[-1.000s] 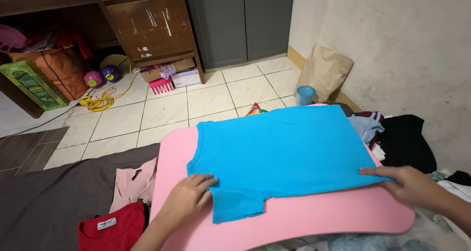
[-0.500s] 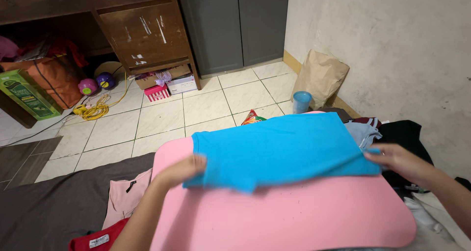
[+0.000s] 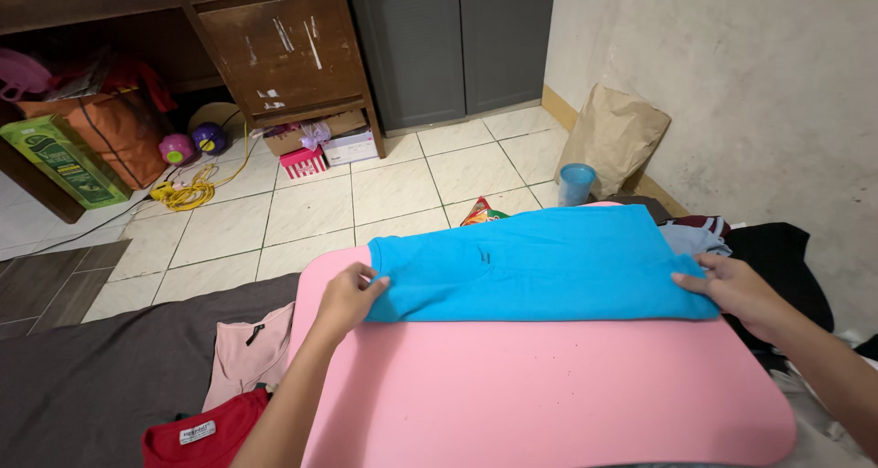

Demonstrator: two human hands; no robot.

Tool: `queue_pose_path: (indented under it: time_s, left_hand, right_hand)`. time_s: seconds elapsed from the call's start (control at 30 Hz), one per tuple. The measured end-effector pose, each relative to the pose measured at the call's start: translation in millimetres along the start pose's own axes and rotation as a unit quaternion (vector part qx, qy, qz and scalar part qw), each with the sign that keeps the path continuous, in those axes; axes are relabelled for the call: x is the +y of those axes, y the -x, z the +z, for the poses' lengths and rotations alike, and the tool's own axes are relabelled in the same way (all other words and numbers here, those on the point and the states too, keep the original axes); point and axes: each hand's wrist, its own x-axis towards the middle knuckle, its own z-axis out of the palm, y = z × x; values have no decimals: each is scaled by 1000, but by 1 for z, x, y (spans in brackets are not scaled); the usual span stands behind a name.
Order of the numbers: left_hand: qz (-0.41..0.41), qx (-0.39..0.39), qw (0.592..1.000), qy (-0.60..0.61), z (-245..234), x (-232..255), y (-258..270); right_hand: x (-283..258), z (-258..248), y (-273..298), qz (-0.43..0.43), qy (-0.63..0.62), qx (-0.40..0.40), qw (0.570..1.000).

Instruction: The person folds a blue t-shirt on a pink folding board. They smooth the fabric, fold the sleeves inward, fold the shirt in half lengthwise, then fold it into thirds and tuck the top to secure the fold.

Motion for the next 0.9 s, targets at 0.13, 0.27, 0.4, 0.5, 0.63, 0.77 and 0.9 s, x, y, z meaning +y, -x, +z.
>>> queue_pose_path:
  time_s: [0.13,0.27,0.4,0.5,0.63,0.77,0.9]
  left_hand:
    - [30,63,998,-2,-10,7,26]
    - [76,71,993,-61,-4,-1,57]
    - [121,109,985,-58,-2,-5,62]
    - [161,138,973,-95,1,-3,62]
    - [172,131,964,-152,9,-2,63]
    - [220,145,948,-178,5,-5,62]
    - [248,135,943,-173,3,-6,68]
  right_hand:
    - [11,0,6,-28,-58,-16,998]
    - [26,2,11,-32,6,-11,999]
    - [36,3,15,-75,-6,2,997]
    - [40,14,23,-135,120,94,979]
    - [38,34,43,-221,269,209,914]
    - [28,42,61,-200,312,224,901]
    - [26,41,69,-270,336,252,866]
